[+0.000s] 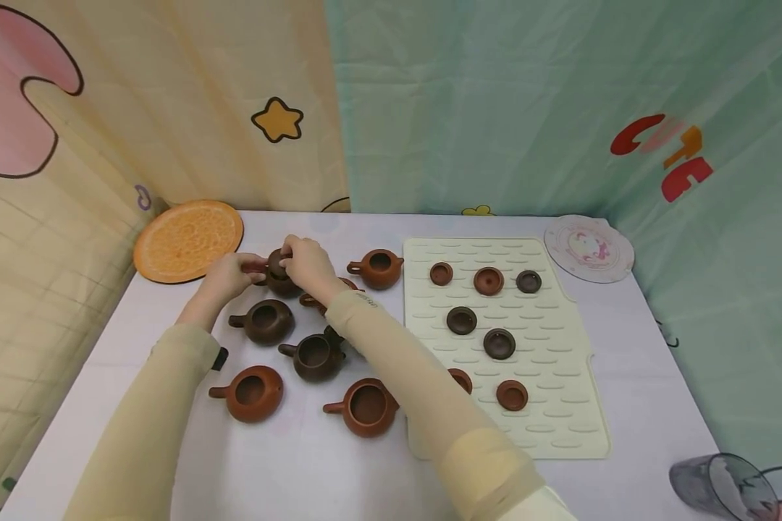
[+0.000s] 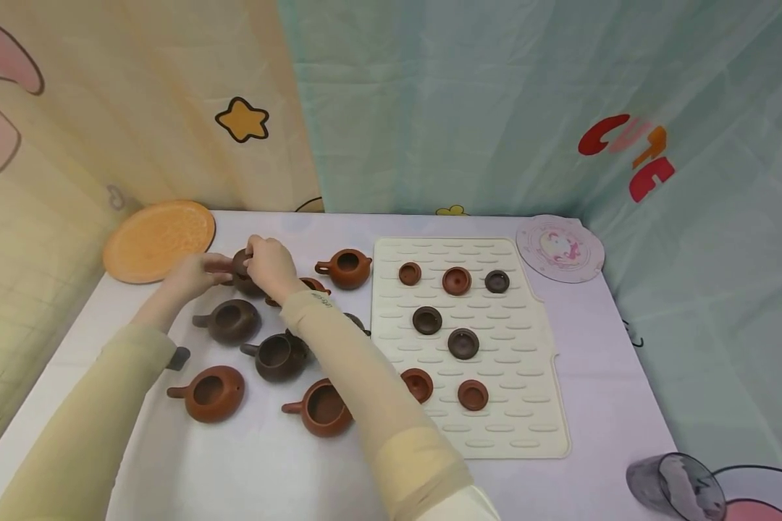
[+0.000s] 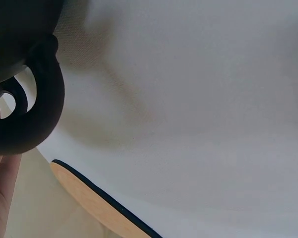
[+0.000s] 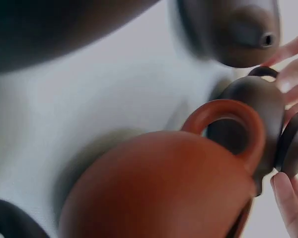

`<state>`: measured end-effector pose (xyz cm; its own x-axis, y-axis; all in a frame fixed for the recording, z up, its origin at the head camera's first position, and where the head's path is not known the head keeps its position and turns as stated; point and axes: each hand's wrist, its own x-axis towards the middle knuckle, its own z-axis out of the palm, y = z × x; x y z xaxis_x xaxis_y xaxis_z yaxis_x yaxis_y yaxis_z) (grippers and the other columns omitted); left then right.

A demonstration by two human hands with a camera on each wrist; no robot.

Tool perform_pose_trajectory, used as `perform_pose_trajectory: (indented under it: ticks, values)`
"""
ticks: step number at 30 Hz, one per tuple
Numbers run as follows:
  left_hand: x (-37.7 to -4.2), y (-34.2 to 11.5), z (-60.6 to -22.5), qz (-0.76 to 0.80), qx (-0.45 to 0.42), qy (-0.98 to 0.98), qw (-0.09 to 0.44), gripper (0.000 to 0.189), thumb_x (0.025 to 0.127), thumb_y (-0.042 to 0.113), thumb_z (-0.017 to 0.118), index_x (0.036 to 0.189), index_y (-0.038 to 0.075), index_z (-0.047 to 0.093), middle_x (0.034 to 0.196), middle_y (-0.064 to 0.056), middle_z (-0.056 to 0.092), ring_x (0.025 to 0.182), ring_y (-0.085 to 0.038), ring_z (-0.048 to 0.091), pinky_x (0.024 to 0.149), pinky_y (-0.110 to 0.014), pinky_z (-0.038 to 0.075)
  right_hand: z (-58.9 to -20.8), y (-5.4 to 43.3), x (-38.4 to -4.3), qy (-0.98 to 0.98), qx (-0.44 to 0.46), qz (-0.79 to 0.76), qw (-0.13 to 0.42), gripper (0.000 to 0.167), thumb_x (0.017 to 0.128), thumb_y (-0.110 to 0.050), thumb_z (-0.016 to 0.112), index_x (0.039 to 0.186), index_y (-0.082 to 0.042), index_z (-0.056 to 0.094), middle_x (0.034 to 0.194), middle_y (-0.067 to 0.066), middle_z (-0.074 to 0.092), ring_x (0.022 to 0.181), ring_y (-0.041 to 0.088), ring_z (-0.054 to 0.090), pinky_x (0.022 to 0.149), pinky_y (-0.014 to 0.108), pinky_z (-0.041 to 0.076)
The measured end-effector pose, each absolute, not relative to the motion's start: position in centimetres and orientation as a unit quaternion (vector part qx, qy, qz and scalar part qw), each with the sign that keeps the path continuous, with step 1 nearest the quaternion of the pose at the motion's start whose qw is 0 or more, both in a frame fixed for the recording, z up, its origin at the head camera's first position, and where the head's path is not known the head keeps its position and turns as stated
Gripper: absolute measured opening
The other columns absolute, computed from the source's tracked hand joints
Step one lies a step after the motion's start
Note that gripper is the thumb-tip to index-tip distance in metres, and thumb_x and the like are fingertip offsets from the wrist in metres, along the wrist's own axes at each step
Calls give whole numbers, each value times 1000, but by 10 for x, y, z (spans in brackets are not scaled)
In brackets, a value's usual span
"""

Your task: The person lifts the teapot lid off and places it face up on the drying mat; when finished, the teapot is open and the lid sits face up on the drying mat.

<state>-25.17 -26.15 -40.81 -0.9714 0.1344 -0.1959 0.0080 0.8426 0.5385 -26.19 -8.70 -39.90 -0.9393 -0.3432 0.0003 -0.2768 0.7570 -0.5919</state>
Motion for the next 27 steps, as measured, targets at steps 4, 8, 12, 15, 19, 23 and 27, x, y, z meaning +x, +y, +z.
perform_pose_trajectory:
  ticks: [4,8,12,15,19,23,27]
  values:
    - [-253,-264,-409,280,46,952,118,37,95,6,63,131,-1,60,124,-26,64,116,-42,59,96,-54,46,-393,-73,-263,894,-131,-421,84,19,96,-23,65,112,-12,66,116,4,70,105,17,67,85,23,52]
    - [-254,-265,-407,287,49,949,122,37,95,7,63,131,0,60,125,-26,63,115,-42,59,97,-56,45,-386,-49,-264,795,-75,-575,179,24,97,-18,62,118,-5,64,122,12,65,105,24,68,87,28,56]
    - [-253,-263,-406,290,46,948,126,37,95,7,63,131,1,61,127,-26,62,117,-43,57,98,-56,44,-379,-17,-260,676,-5,-685,271,33,102,-12,53,132,2,54,136,20,55,121,33,60,99,36,52]
    - [-253,-263,-408,288,49,948,122,36,95,7,64,130,2,61,126,-26,63,116,-42,58,98,-57,44,-376,10,-256,614,12,-728,305,38,105,-9,45,140,5,47,142,25,49,130,39,52,107,42,46]
    - [-255,-264,-411,289,53,949,118,35,94,7,64,129,1,62,125,-25,64,116,-42,58,99,-57,43,-377,46,-249,578,6,-750,323,39,105,-6,40,143,3,43,142,29,49,128,40,54,110,46,41]
    - [-256,-264,-411,289,53,948,118,35,94,7,64,129,2,62,125,-25,64,117,-42,57,100,-57,42,-381,84,-239,571,2,-754,324,40,105,-5,37,145,1,39,138,25,51,110,30,67,106,43,45]
    - [-255,-264,-411,288,48,949,121,35,95,6,63,130,2,62,126,-25,63,118,-42,57,101,-58,42,-385,121,-227,565,-3,-760,321,42,106,-7,35,147,2,34,125,15,56,96,19,71,94,34,55]
